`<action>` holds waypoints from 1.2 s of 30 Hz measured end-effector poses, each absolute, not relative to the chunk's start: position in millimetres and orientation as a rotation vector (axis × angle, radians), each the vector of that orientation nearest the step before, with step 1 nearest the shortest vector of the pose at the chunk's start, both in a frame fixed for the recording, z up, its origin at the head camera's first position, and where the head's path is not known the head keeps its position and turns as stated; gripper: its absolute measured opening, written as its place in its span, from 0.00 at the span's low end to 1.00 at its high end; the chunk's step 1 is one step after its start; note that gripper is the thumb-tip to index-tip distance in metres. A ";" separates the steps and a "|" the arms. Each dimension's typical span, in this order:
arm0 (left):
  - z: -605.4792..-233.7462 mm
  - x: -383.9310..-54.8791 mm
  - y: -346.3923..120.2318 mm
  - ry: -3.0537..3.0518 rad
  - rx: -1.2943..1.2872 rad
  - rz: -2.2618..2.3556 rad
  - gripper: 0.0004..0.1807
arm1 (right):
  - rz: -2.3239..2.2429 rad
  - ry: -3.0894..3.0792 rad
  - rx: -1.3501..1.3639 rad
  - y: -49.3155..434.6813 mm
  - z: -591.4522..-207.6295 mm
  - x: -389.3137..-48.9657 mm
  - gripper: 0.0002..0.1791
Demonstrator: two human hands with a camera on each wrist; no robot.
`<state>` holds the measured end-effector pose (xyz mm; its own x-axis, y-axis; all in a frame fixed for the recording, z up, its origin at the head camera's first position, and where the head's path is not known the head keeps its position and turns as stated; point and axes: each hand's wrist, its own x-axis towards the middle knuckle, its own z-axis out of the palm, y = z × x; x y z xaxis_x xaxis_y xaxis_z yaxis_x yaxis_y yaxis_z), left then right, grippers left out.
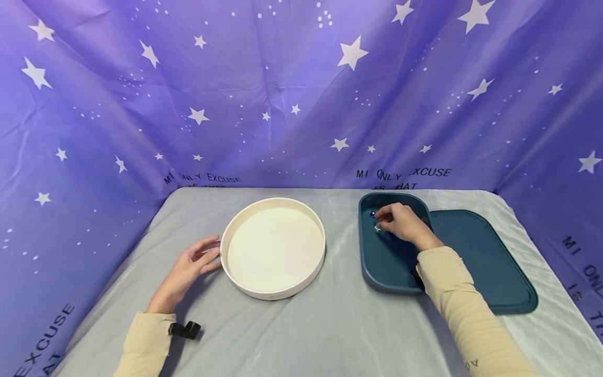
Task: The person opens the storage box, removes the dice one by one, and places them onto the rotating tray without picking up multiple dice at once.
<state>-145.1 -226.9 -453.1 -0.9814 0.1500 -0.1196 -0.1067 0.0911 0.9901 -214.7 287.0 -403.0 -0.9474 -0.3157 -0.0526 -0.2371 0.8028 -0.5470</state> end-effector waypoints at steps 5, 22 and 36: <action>-458.6 -144.3 -227.8 2.088 0.104 2.023 0.31 | -0.832 2.830 -0.463 285.2 -408.2 -217.5 0.13; -462.3 -141.7 -227.1 2.075 0.137 2.030 0.31 | -0.759 2.885 -0.580 281.5 -419.2 -221.8 0.08; -469.4 -143.4 -227.6 2.047 0.133 2.070 0.31 | -0.755 2.884 -0.599 281.8 -424.1 -220.1 0.04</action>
<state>-143.4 -227.6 -469.4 -0.9702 0.2232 -0.0941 -0.0966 -0.0003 0.9953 -220.1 281.8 -424.1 -0.9175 -0.3978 0.0023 -0.3479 0.7995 -0.4896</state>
